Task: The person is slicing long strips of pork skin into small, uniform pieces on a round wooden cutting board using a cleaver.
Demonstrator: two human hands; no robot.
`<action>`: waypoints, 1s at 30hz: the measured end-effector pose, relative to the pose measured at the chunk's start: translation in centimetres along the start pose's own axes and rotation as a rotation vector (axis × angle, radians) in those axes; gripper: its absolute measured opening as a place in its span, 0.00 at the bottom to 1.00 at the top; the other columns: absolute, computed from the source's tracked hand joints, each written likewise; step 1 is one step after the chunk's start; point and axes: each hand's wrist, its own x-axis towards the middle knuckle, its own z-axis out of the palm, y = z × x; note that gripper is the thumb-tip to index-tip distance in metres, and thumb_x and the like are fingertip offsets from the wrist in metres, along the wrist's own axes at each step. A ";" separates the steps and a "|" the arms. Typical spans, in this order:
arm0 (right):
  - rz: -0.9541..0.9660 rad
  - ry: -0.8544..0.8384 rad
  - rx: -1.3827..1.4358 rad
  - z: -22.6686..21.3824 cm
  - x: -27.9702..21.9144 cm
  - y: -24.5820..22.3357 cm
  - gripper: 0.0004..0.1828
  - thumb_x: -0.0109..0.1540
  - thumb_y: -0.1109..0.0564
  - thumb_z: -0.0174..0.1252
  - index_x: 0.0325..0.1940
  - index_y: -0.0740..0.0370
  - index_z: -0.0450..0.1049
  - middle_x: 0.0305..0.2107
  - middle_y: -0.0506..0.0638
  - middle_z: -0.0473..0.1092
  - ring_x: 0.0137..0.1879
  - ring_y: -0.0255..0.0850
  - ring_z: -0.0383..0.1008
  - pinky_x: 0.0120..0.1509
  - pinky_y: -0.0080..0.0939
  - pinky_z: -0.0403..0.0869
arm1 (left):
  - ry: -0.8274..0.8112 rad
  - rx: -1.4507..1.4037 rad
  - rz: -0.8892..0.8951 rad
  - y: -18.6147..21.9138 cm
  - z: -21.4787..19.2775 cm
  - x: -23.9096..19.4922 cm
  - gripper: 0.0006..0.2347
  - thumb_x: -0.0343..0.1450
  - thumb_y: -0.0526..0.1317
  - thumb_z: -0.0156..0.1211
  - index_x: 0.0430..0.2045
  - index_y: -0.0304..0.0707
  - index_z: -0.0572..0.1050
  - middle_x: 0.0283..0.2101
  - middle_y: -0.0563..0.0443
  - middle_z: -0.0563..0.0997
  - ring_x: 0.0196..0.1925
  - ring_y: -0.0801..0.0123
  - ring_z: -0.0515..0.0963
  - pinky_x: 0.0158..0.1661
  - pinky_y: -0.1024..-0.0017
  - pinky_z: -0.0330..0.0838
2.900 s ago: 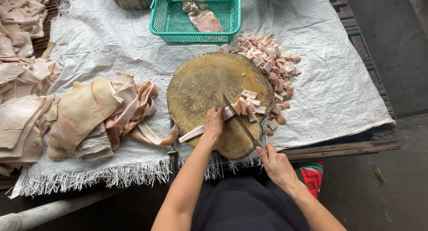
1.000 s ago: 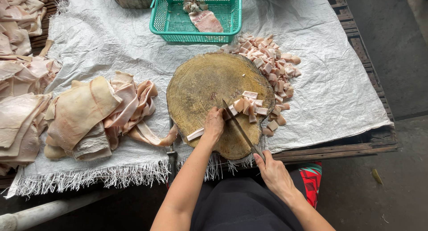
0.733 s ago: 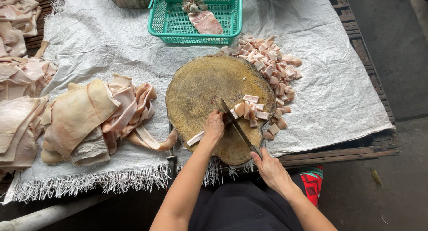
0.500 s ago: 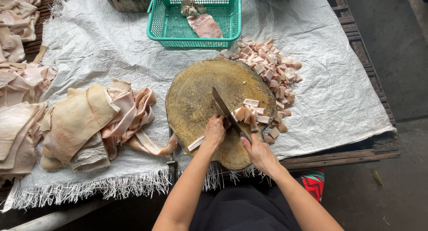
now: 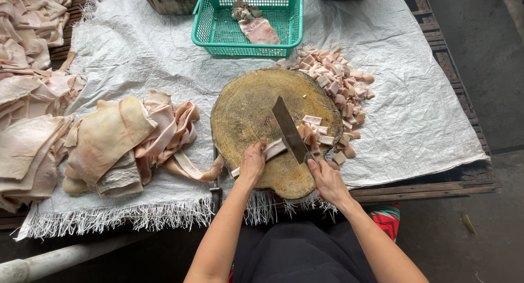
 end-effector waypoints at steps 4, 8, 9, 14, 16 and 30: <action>-0.037 0.068 -0.155 -0.5 -2.1 2.0 0.31 0.68 0.32 0.41 0.43 0.64 0.70 0.13 0.54 0.69 0.19 0.45 0.75 0.25 0.50 0.72 | 0.012 -0.015 0.004 -1.4 2.5 1.0 0.11 0.74 0.35 0.53 0.47 0.29 0.78 0.45 0.32 0.80 0.48 0.43 0.81 0.53 0.54 0.75; -0.174 0.112 -0.280 -1.0 -4.2 3.5 0.30 0.68 0.33 0.41 0.43 0.63 0.70 0.15 0.60 0.71 0.25 0.58 0.77 0.32 0.57 0.72 | 0.055 0.032 0.085 -0.8 4.9 2.2 0.14 0.73 0.33 0.48 0.48 0.29 0.78 0.44 0.30 0.80 0.49 0.42 0.80 0.54 0.53 0.75; -0.225 0.125 -0.313 -0.9 -4.8 3.7 0.29 0.68 0.33 0.41 0.44 0.62 0.70 0.15 0.62 0.72 0.27 0.61 0.77 0.33 0.59 0.72 | 0.084 0.061 0.132 -0.6 4.9 2.2 0.16 0.71 0.32 0.46 0.49 0.29 0.78 0.44 0.29 0.80 0.50 0.42 0.80 0.54 0.53 0.74; -0.090 0.080 -0.434 0.1 -7.2 3.9 0.27 0.67 0.35 0.41 0.48 0.61 0.68 0.17 0.67 0.73 0.32 0.66 0.78 0.37 0.62 0.74 | -0.100 -0.168 -0.230 1.0 4.2 2.3 0.22 0.80 0.44 0.30 0.45 0.27 0.76 0.45 0.30 0.79 0.53 0.45 0.78 0.59 0.55 0.69; -0.072 0.066 -0.463 0.4 -7.4 3.9 0.26 0.68 0.36 0.41 0.51 0.61 0.66 0.19 0.68 0.74 0.33 0.67 0.78 0.39 0.63 0.75 | -0.057 -0.171 -0.196 1.0 4.1 2.2 0.22 0.79 0.44 0.30 0.47 0.26 0.76 0.47 0.29 0.78 0.55 0.44 0.76 0.60 0.54 0.67; -0.097 -0.045 -0.443 2.5 1.6 1.0 0.30 0.70 0.33 0.38 0.46 0.66 0.61 0.29 0.74 0.75 0.40 0.72 0.77 0.47 0.68 0.73 | -0.002 -0.009 0.057 -1.4 5.4 3.1 0.17 0.71 0.32 0.41 0.48 0.23 0.77 0.53 0.26 0.77 0.56 0.36 0.76 0.58 0.53 0.70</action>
